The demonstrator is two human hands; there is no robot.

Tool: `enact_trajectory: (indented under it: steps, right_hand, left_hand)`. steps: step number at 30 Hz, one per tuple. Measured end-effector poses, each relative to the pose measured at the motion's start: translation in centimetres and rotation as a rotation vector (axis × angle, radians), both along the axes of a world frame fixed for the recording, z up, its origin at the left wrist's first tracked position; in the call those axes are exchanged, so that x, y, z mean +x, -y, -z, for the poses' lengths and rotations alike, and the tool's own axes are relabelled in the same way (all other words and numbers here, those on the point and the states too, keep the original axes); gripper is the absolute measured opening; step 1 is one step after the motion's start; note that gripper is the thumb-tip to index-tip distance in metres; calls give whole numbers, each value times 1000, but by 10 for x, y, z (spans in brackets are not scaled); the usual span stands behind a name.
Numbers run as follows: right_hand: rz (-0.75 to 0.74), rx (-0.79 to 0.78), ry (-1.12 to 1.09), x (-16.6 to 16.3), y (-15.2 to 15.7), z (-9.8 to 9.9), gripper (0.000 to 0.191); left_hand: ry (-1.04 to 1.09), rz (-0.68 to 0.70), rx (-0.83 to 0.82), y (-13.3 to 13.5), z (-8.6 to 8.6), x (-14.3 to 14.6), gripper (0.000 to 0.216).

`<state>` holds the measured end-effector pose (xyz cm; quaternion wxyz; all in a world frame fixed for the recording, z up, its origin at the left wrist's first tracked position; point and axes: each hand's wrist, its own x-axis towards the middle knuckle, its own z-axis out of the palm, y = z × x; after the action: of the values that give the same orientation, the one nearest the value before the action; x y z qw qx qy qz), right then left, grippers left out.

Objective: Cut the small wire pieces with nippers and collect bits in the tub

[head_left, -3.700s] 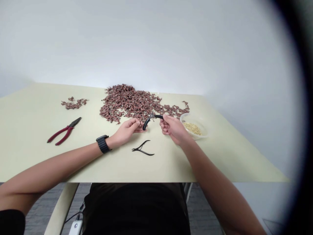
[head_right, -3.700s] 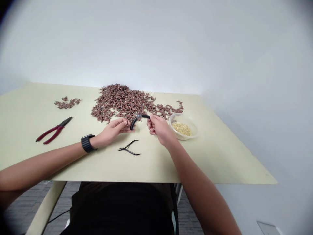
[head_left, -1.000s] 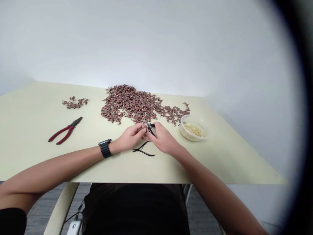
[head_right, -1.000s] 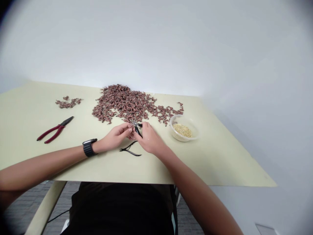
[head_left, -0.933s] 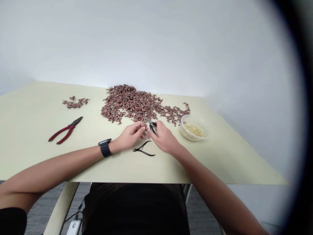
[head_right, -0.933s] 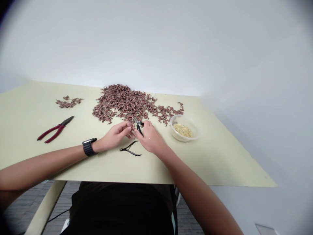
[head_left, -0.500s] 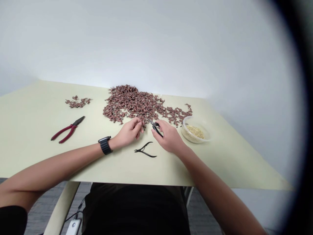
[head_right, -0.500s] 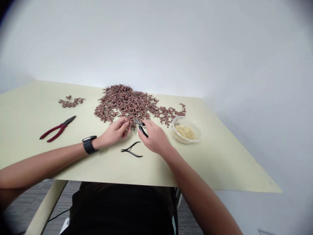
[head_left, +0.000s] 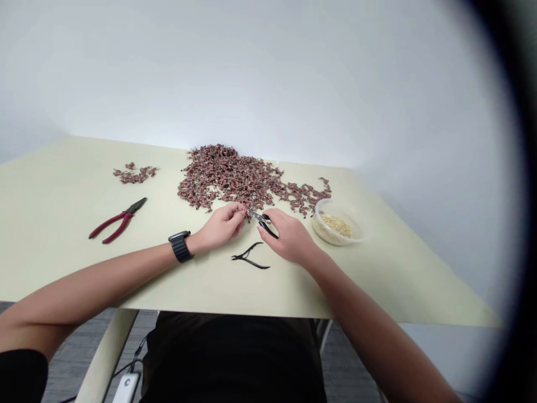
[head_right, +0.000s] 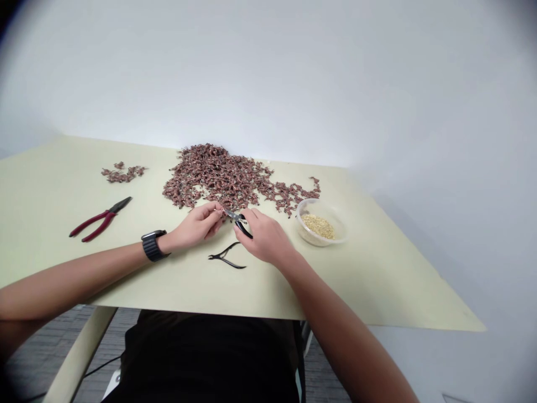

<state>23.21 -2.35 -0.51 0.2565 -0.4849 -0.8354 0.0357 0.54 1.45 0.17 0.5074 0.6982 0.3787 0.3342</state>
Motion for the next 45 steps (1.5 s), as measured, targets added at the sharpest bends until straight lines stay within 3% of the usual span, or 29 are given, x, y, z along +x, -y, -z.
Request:
enact_trajectory:
  steps: [21, 33, 39, 45]
  right_hand:
    - [-13, -35, 8, 1, -2, 1, 29]
    - [31, -48, -17, 2, -1, -1, 26]
    - [49, -165, -166, -4, 0, -2, 24]
    - [11, -555, -573, -16, 3, -3, 32]
  left_hand:
    - [-3, 10, -20, -1, 3, -1, 30]
    - [320, 219, -341, -7, 7, -1, 22]
    - [282, 197, -195, -6, 6, 0, 31]
    - [78, 115, 109, -6, 6, -3, 26]
